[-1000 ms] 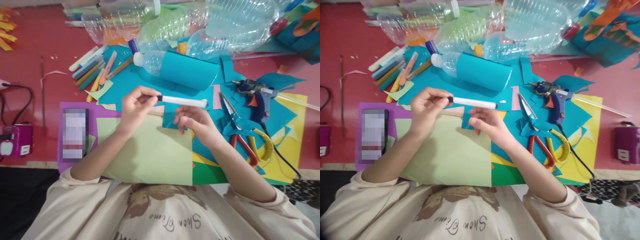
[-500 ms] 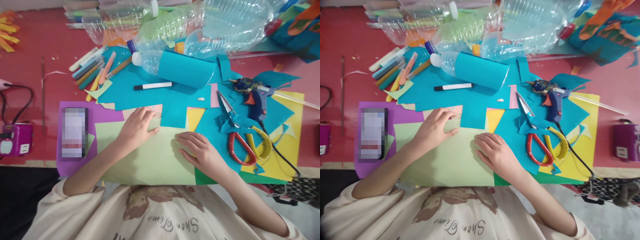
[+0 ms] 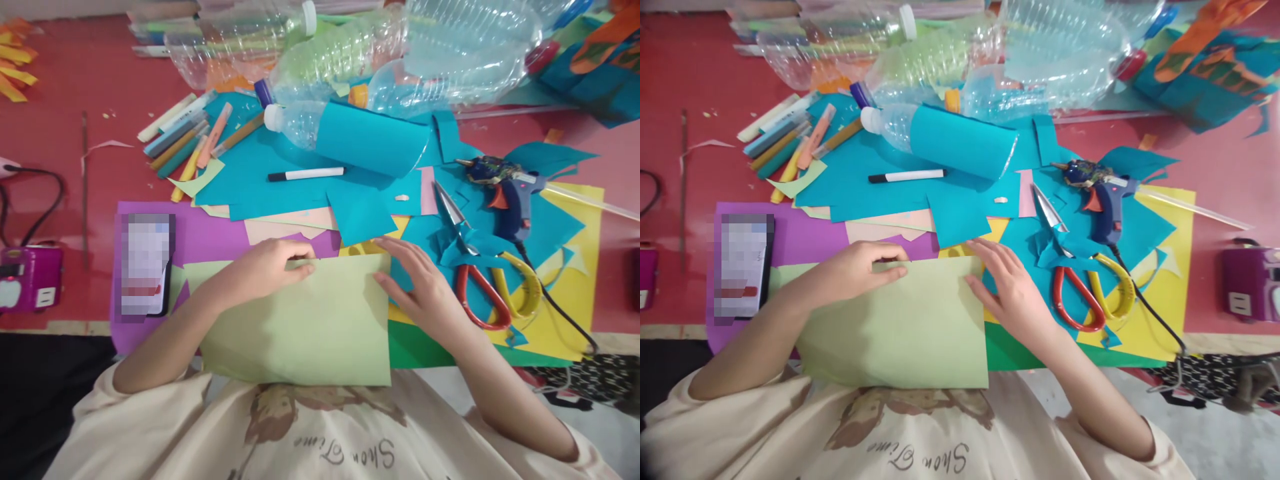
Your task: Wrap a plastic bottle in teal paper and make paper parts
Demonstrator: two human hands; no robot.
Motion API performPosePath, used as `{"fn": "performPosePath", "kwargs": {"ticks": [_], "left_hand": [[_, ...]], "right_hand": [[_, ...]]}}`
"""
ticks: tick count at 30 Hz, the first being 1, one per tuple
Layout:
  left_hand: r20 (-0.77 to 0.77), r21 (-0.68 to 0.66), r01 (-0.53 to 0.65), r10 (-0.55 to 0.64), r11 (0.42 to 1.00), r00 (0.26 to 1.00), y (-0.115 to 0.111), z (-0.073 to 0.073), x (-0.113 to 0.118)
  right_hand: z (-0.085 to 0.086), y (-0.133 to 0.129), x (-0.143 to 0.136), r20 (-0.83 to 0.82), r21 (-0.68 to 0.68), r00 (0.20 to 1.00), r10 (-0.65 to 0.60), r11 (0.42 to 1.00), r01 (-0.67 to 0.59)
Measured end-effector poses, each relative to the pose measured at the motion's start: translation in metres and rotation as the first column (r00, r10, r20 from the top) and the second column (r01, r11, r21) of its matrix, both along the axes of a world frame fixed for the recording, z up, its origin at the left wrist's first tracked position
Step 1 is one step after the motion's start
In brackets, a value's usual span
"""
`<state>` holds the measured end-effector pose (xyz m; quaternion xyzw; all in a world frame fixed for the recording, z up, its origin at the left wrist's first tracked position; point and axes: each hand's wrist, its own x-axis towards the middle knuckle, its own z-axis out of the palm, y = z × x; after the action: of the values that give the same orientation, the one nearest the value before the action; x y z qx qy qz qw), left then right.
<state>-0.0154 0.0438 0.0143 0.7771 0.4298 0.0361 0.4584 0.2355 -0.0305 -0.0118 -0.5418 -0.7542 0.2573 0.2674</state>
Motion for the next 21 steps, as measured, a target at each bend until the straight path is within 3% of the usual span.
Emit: {"fn": "performPosePath", "kwargs": {"ticks": [3,5,7,11,15,17,21], "left_hand": [[0.100,-0.041,-0.098,0.101,0.994,0.990,0.014,0.002,-0.008],[0.177,-0.092,-0.222,0.236,0.971,0.956,0.025,0.000,-0.014],[0.248,-0.170,-0.345,0.379,0.923,0.892,0.035,-0.005,-0.018],[0.413,-0.234,-0.514,0.563,0.826,0.716,0.042,-0.013,-0.017],[0.421,-0.425,-0.598,0.734,0.679,0.533,0.026,-0.020,0.001],[0.399,-0.524,-0.558,0.764,0.644,0.507,0.014,-0.025,0.011],[0.380,-0.627,-0.414,0.723,0.660,0.577,-0.003,-0.031,0.020]], "right_hand": [[0.004,0.000,0.002,-0.242,-0.214,0.961,-0.136,0.973,0.084],[0.007,0.001,0.006,-0.376,-0.371,0.900,-0.219,0.926,0.071],[0.010,0.003,0.013,-0.424,-0.424,0.850,-0.313,0.898,0.119],[0.015,0.014,0.031,-0.586,-0.299,0.707,-0.396,0.917,0.265],[0.020,0.027,0.039,-0.640,-0.248,0.620,-0.454,0.886,0.392],[0.020,0.032,0.040,-0.610,-0.191,0.640,-0.466,0.871,0.453],[0.013,0.039,0.049,-0.481,-0.042,0.764,-0.430,0.882,0.469]]}}
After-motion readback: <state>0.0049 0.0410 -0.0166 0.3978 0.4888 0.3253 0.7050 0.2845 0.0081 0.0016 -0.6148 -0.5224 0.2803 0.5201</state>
